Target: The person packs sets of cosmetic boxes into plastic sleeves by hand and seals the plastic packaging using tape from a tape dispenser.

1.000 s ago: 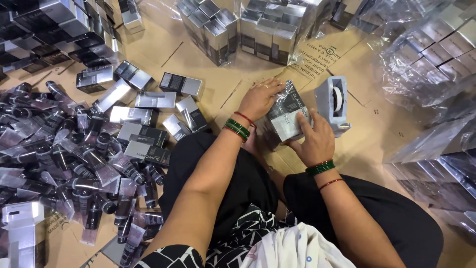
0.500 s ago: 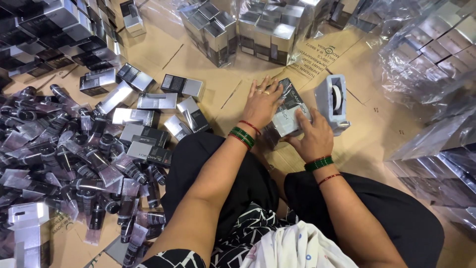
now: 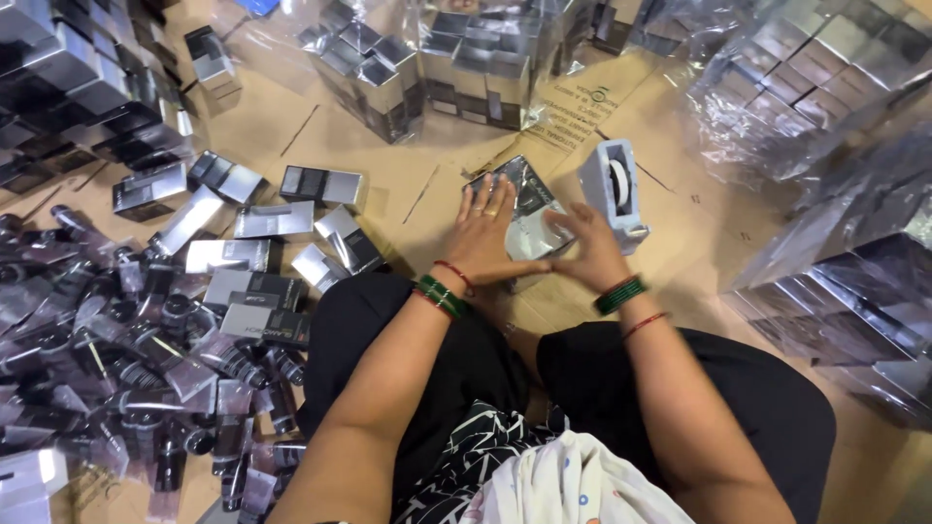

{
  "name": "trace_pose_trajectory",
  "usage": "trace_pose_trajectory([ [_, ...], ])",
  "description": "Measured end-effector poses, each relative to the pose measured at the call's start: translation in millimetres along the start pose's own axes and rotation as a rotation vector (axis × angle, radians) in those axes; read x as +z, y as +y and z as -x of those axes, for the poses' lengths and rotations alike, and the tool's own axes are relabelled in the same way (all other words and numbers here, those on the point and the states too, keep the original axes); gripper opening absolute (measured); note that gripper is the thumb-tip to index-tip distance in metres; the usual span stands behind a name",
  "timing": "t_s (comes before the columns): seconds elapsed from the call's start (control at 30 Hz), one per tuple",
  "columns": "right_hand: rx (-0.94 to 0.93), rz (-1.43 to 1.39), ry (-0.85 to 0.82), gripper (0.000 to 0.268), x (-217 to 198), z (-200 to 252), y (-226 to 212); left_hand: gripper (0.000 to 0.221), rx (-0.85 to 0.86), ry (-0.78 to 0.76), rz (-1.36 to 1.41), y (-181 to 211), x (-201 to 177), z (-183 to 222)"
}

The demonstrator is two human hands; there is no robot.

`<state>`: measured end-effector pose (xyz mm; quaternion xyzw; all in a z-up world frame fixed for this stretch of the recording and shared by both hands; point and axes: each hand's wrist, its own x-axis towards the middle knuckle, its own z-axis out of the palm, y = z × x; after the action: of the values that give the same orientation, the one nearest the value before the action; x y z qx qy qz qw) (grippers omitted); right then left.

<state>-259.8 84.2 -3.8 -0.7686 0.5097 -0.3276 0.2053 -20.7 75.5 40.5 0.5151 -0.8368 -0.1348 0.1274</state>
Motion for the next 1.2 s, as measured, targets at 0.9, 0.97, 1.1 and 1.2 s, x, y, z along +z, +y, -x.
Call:
trace_pose_trajectory([
  [0.9, 0.801, -0.322, 0.220, 0.055, -40.1, -46.1, 184.8, 0.160, -0.034, -0.012, -0.019, 6.8, 2.3, -1.3],
  [0.97, 0.955, -0.364, 0.115, 0.048, -56.8, -34.3, 179.2, 0.160, -0.039, -0.023, -0.039, 7.4, 1.6, -1.5],
  [1.1, 1.218, -0.521, -0.017, 0.020, -64.7, -4.8, 172.5, 0.158, -0.025, 0.069, -0.007, 6.6, 9.9, -3.8],
  [1.2, 1.327, -0.520, -0.002, 0.027, -61.3, 3.3, 168.3, 0.156, -0.017, 0.109, -0.015, 3.8, 18.6, -4.6],
])
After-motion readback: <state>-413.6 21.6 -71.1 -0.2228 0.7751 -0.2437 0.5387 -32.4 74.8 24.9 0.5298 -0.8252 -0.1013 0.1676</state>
